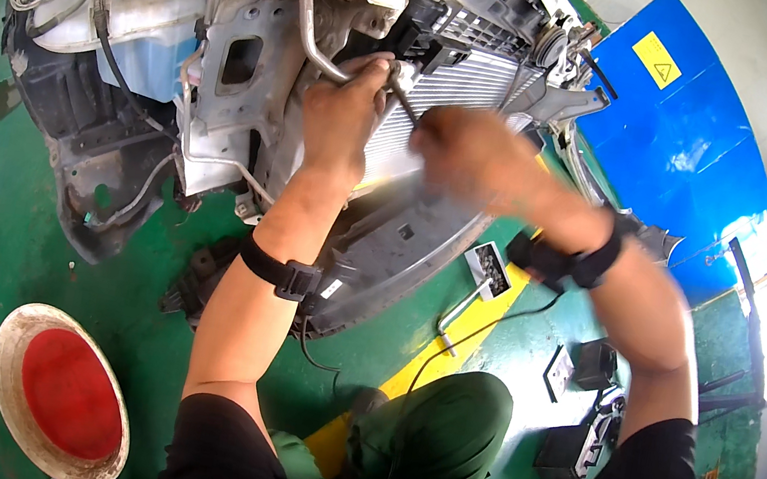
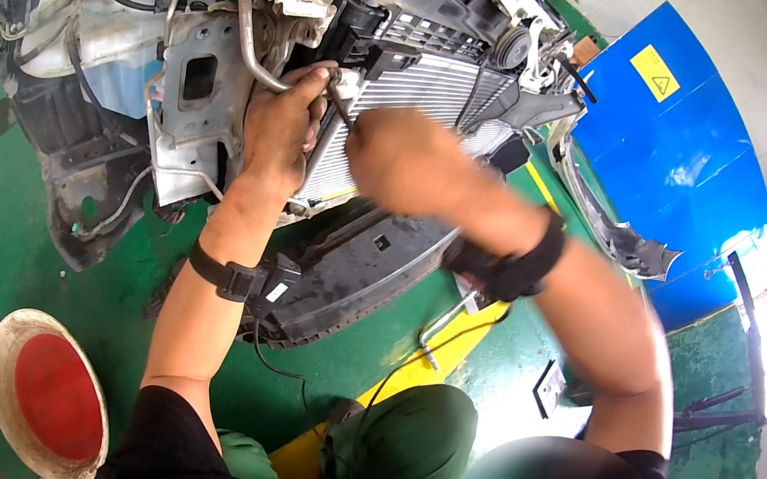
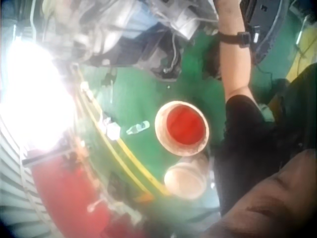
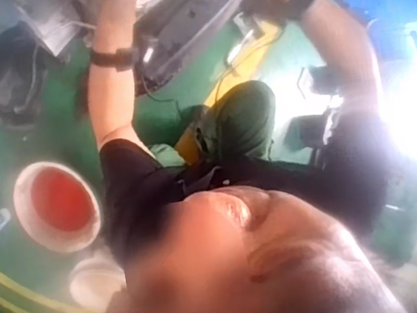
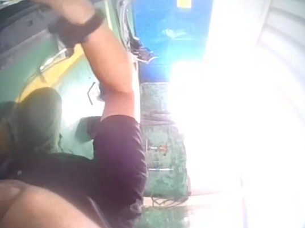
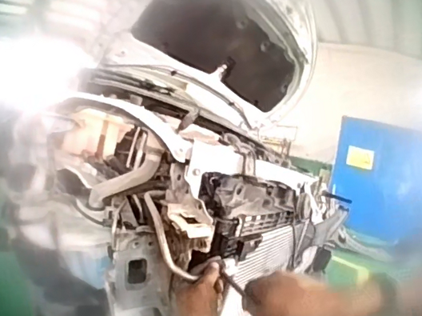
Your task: The person works on a vehicle's cooling system by using a wrench to loosen and remove bolts from brackets around the radiator. They handle a metal line and position a plastic shroud within the engine bay.
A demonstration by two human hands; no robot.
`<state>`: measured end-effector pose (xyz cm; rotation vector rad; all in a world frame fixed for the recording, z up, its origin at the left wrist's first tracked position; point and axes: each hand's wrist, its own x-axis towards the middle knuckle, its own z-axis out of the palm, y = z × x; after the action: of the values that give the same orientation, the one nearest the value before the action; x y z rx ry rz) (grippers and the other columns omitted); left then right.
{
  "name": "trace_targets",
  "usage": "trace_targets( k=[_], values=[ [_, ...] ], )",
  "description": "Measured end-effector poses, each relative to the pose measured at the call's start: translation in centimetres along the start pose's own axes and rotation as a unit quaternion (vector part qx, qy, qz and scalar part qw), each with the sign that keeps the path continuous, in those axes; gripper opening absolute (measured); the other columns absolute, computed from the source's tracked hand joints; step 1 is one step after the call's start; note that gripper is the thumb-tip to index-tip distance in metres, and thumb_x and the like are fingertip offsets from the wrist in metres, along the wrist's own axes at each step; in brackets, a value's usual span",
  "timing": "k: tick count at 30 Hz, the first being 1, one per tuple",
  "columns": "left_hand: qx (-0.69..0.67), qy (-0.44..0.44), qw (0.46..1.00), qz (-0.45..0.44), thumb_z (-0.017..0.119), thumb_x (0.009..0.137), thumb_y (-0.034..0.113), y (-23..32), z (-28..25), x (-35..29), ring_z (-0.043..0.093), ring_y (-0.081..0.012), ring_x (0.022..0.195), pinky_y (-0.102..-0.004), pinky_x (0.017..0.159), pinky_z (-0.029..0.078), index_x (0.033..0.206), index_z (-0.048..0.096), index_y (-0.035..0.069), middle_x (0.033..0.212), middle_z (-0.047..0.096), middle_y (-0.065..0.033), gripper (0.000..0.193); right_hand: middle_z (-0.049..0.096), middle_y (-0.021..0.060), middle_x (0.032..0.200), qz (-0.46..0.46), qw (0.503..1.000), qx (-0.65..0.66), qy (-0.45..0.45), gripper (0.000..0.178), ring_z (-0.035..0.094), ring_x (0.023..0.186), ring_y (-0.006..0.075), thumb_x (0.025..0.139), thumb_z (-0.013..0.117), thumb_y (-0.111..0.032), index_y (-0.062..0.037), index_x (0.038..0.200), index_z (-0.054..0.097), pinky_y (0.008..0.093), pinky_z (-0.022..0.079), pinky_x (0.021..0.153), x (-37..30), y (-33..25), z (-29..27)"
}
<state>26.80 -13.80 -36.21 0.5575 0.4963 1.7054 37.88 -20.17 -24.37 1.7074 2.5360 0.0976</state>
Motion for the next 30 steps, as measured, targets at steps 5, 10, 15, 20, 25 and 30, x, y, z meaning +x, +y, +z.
trace_targets(
  k=[5, 10, 15, 20, 25, 30],
  values=[
    [-0.045, -0.032, 0.998, -0.030, 0.068, 0.090, 0.012, 0.1, -0.4, 0.0, 0.051, -0.0050, 0.059, -0.0214, 0.052, 0.035, 0.100, 0.075, -0.003, 0.068, 0.060, 0.0010, 0.019, 0.063, 0.0218, 0.074, -0.029, 0.989, 0.107, 0.100, 0.016, 0.064, 0.074, 0.0429, 0.091, 0.055, -0.015, 0.0006, 0.091, 0.058, 0.0480, 0.052, 0.070, 0.5, -0.7, 6.6],
    [0.066, -0.012, 0.997, 0.035, 0.069, 0.090, 0.016, 0.4, -1.0, 0.0, 0.048, -0.0050, 0.055, -0.0223, 0.051, 0.034, 0.101, 0.076, -0.001, 0.063, 0.056, 0.0031, 0.022, 0.067, 0.0168, 0.076, 0.009, 0.992, 0.123, 0.033, 0.023, 0.069, 0.070, 0.0302, 0.095, 0.052, -0.016, -0.0001, 0.105, 0.065, 0.0408, 0.053, 0.066, -0.8, -0.5, 2.2],
    [0.049, -0.018, 0.999, 0.007, 0.068, 0.090, 0.017, 0.2, -0.1, -0.1, 0.040, -0.0030, 0.047, -0.0194, 0.043, 0.027, 0.104, 0.074, 0.004, 0.064, 0.054, 0.0050, 0.020, 0.068, 0.0238, 0.085, -0.023, 0.986, 0.089, 0.136, 0.027, 0.067, 0.084, 0.0395, 0.088, 0.055, -0.017, 0.0019, 0.100, 0.071, 0.0462, 0.054, 0.079, -1.0, 0.0, -4.4],
    [0.011, -0.008, 0.999, -0.034, 0.069, 0.088, 0.016, 0.8, 0.1, -0.3, 0.039, -0.0028, 0.048, -0.0186, 0.043, 0.027, 0.103, 0.075, 0.006, 0.066, 0.053, 0.0058, 0.019, 0.068, 0.0239, 0.085, -0.033, 0.985, -0.031, 0.167, 0.025, 0.067, 0.083, 0.0408, 0.088, 0.051, -0.017, 0.0010, 0.085, 0.068, 0.0484, 0.055, 0.077, 0.1, -0.8, -3.5],
    [0.057, -0.030, 0.998, 0.002, 0.070, 0.090, 0.019, 0.0, -0.1, 0.2, 0.039, -0.0028, 0.049, -0.0187, 0.045, 0.028, 0.103, 0.075, 0.005, 0.064, 0.052, 0.0060, 0.019, 0.065, 0.0300, 0.081, -0.016, 0.985, 0.156, 0.071, 0.025, 0.064, 0.081, 0.0481, 0.093, 0.053, -0.020, 0.0047, 0.094, 0.059, 0.0545, 0.051, 0.075, -0.5, 0.2, 7.1],
    [0.110, -0.022, 0.993, 0.021, 0.073, 0.089, 0.023, 0.6, -1.2, -0.1, 0.042, -0.0027, 0.050, -0.0184, 0.045, 0.028, 0.100, 0.076, 0.005, 0.065, 0.055, 0.0053, 0.021, 0.064, 0.0290, 0.082, -0.097, 0.985, 0.103, 0.097, 0.021, 0.064, 0.081, 0.0463, 0.091, 0.056, -0.016, 0.0051, 0.092, 0.059, 0.0524, 0.051, 0.074, -1.2, 0.6, 5.6]
  ],
)
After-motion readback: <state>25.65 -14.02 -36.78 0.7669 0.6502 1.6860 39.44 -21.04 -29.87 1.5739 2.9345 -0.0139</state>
